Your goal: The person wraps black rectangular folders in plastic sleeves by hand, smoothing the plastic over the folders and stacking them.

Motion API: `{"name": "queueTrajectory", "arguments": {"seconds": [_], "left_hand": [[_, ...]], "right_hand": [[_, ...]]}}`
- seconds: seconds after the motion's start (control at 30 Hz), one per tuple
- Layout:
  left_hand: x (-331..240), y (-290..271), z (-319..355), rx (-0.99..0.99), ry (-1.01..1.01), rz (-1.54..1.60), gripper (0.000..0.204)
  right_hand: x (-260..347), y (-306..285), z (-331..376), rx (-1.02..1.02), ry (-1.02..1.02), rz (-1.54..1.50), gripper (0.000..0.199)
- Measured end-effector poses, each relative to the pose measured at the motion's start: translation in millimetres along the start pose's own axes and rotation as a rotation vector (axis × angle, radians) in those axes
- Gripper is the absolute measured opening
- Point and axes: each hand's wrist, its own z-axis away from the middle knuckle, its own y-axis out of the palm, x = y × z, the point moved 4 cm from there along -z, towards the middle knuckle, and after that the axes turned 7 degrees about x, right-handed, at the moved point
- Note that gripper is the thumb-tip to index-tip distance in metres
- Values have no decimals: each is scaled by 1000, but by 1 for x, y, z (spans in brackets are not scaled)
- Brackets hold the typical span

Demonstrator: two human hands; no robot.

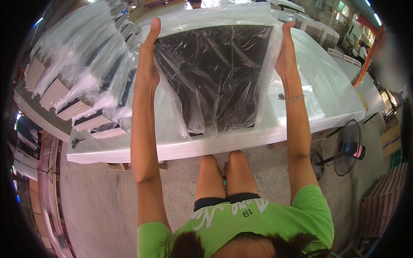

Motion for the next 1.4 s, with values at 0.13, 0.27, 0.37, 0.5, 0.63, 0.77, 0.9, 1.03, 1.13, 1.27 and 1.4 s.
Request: {"name": "queueTrajectory", "arguments": {"seconds": [0.13, 0.27, 0.37, 0.5, 0.63, 0.77, 0.9, 1.03, 1.13, 1.27, 1.4], "left_hand": [[10, -8, -28, 54, -88, 148, 59], [15, -6, -29, -17, -16, 110, 43], [17, -8, -26, -40, -13, 167, 42], [8, -11, -26, 5, -98, 120, 43], [10, -5, -34, -1, -28, 114, 41], [19, -7, -29, 14, 42, 247, 53], [56, -16, 6, -56, 244, 24, 70], [123, -17, 65, 51, 113, -82, 86], [174, -28, 98, 106, -9, -75, 87], [190, -25, 111, 150, -136, 7, 83], [186, -28, 116, 129, -154, 28, 74]], "right_hand": [[11, 16, -30, 160, 10, 188, 60], [-1, 16, -44, 120, 6, 280, 36], [-2, 16, -41, 70, -20, 196, 34], [3, 13, -49, 248, 199, 168, 29], [-7, -1, -75, 137, 119, 337, 29], [-9, -4, -69, 88, 114, 318, 39], [-14, 11, -27, -61, -11, 112, 60], [-47, -11, 28, 72, 44, 294, 87], [-93, -30, 72, 187, 136, 304, 83], [-135, -51, 108, 99, 202, 293, 80], [-140, -47, 118, 25, 176, 239, 76]]}}
